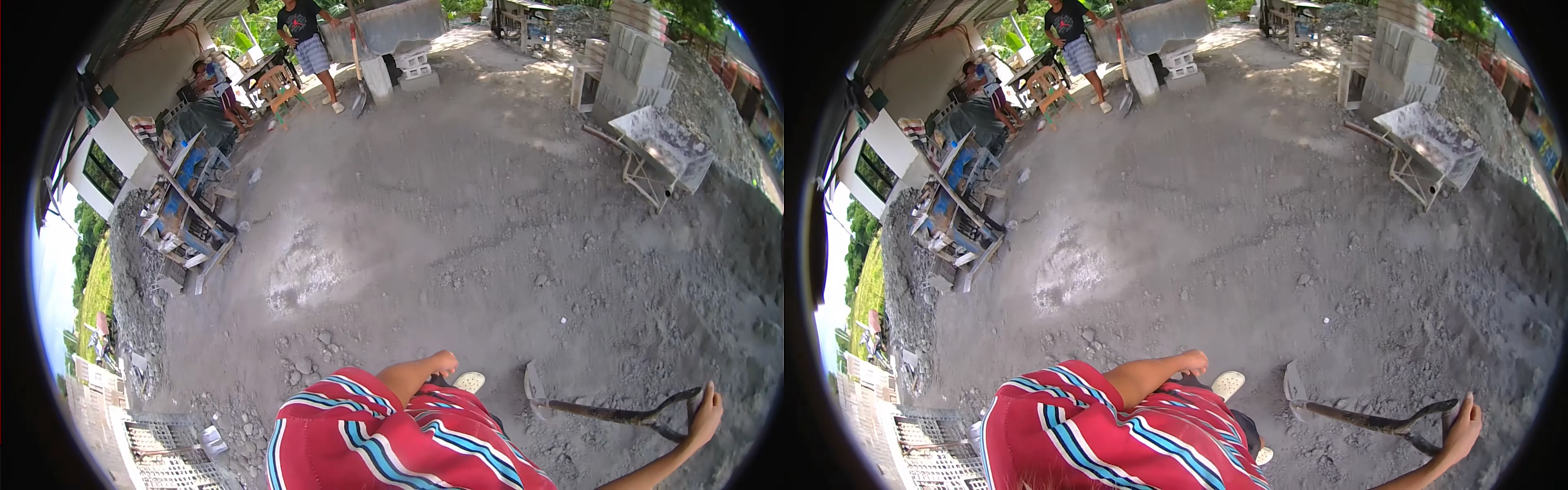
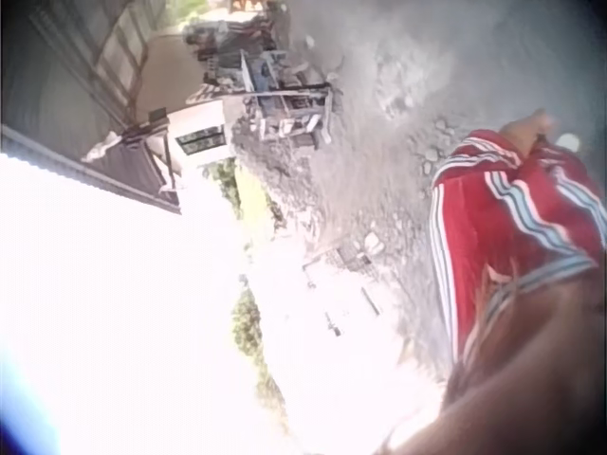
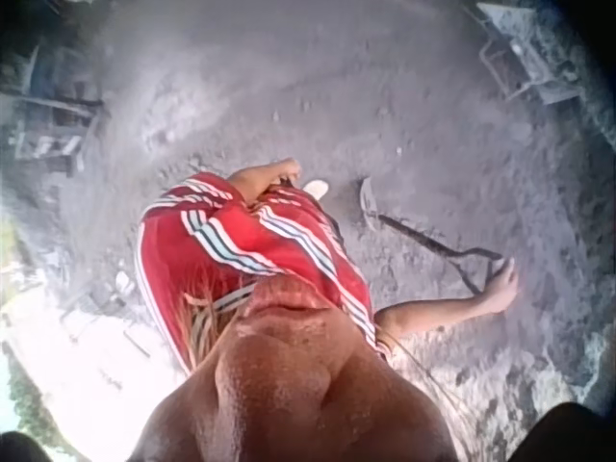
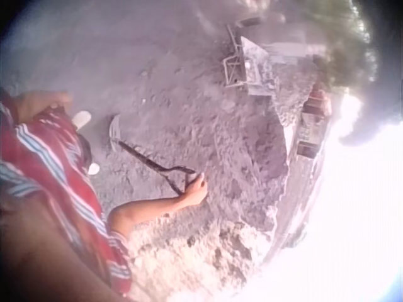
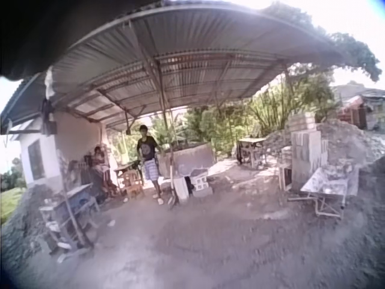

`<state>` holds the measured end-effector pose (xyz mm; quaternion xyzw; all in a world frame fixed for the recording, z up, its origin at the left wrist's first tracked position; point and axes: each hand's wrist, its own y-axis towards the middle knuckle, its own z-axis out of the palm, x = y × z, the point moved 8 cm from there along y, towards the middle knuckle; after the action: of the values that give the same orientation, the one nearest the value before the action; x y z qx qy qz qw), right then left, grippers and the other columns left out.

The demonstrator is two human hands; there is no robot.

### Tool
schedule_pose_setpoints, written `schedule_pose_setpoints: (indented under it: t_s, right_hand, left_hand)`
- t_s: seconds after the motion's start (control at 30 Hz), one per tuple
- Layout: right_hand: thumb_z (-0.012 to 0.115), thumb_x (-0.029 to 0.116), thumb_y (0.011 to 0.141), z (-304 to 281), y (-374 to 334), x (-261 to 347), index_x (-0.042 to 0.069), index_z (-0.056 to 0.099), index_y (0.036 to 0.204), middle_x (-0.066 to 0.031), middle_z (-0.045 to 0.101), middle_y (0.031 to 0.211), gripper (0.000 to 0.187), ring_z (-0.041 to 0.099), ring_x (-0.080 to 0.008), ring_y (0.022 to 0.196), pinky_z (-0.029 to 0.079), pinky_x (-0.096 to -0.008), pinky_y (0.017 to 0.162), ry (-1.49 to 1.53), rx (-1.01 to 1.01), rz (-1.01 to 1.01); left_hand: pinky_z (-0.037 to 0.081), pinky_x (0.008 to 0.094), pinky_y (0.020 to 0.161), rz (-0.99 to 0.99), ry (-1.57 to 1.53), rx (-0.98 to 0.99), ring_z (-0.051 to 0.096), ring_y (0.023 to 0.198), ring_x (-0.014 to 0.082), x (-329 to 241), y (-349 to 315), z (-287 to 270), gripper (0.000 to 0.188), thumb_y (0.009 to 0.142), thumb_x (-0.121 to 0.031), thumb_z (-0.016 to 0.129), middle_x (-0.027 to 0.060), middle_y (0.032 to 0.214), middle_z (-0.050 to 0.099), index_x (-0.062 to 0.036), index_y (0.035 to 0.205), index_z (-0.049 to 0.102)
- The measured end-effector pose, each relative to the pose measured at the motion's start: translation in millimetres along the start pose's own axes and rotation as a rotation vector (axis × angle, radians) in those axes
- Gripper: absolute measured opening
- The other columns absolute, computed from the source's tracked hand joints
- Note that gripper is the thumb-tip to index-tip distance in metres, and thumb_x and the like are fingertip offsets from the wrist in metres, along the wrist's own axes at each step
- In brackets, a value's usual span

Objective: Shoveling sand and gravel and using a pickaxe to break up clumps at a construction site.

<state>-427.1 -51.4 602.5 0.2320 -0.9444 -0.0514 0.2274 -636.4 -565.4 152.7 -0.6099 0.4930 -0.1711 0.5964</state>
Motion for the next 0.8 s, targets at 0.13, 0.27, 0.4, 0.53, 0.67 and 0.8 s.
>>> schedule_pose_setpoints:
  t_s: [0.13, 0.27, 0.4, 0.53, 0.67, 0.8]
  right_hand:
    - [0.042, 0.037, 0.078, -21, -20, -44, -0.005, 0.043, 0.064, -0.0070, 0.034, 0.052, 0.045, 0.030, -0.0156, 0.052, 0.028, -0.0311, 0.049, 0.097, 0.003, 0.067]
    - [0.044, 0.037, 0.078, -47, -39, -111, -0.001, 0.042, 0.059, -0.0005, 0.035, 0.054, 0.042, 0.029, -0.0102, 0.054, 0.027, -0.0240, 0.050, 0.289, -0.143, 0.162]
    - [0.046, 0.039, 0.075, -70, -52, -158, -0.006, 0.052, 0.071, -0.0076, 0.049, 0.060, 0.046, 0.040, -0.0146, 0.056, 0.032, -0.0265, 0.054, 0.211, -0.100, 0.344]
    - [0.049, 0.041, 0.073, -76, -51, -177, -0.004, 0.054, 0.067, -0.0046, 0.046, 0.055, 0.045, 0.039, -0.0115, 0.054, 0.033, -0.0263, 0.053, 0.235, -0.149, 0.362]
    - [0.051, 0.039, 0.071, -88, -34, -185, 0.000, 0.055, 0.068, -0.0028, 0.045, 0.050, 0.040, 0.040, -0.0094, 0.051, 0.033, -0.0242, 0.051, 0.197, -0.161, 0.402]
    - [0.051, 0.043, 0.069, -93, -22, -229, 0.002, 0.056, 0.068, -0.0041, 0.047, 0.051, 0.041, 0.044, -0.0114, 0.050, 0.034, -0.0250, 0.051, 0.212, -0.178, 0.473]
  left_hand:
    - [0.038, 0.0351, 0.042, 0.068, 0.038, 0.066, 0.049, 0.049, 0.0172, -29, 9, 21, 0.018, 0.069, -0.020, 0.048, 0.0060, 0.067, 0.054, -0.0044, 0.073, 0.054]
    - [0.038, 0.0332, 0.041, 0.111, 0.138, 0.097, 0.050, 0.049, 0.0175, -65, 17, 45, 0.015, 0.069, -0.019, 0.048, 0.0050, 0.064, 0.052, -0.0051, 0.070, 0.053]
    - [0.039, 0.0331, 0.043, 0.165, 0.596, 0.275, 0.052, 0.051, 0.0198, -50, 89, 88, 0.014, 0.064, -0.016, 0.048, 0.0085, 0.058, 0.053, -0.0046, 0.060, 0.055]
    - [0.043, 0.0341, 0.048, 0.108, 0.822, 0.172, 0.054, 0.054, 0.0223, -105, 46, 124, 0.014, 0.060, -0.015, 0.049, 0.0097, 0.063, 0.057, -0.0048, 0.063, 0.059]
    - [0.043, 0.0320, 0.048, 0.661, 1.270, 0.476, 0.054, 0.054, 0.0191, -149, 35, 210, 0.014, 0.060, -0.017, 0.051, 0.0091, 0.067, 0.058, -0.0065, 0.066, 0.058]
    - [0.038, 0.0294, 0.040, 0.316, 0.686, 0.353, 0.050, 0.051, 0.0149, -230, -27, 268, 0.013, 0.066, -0.016, 0.050, 0.0041, 0.064, 0.055, -0.0073, 0.074, 0.053]
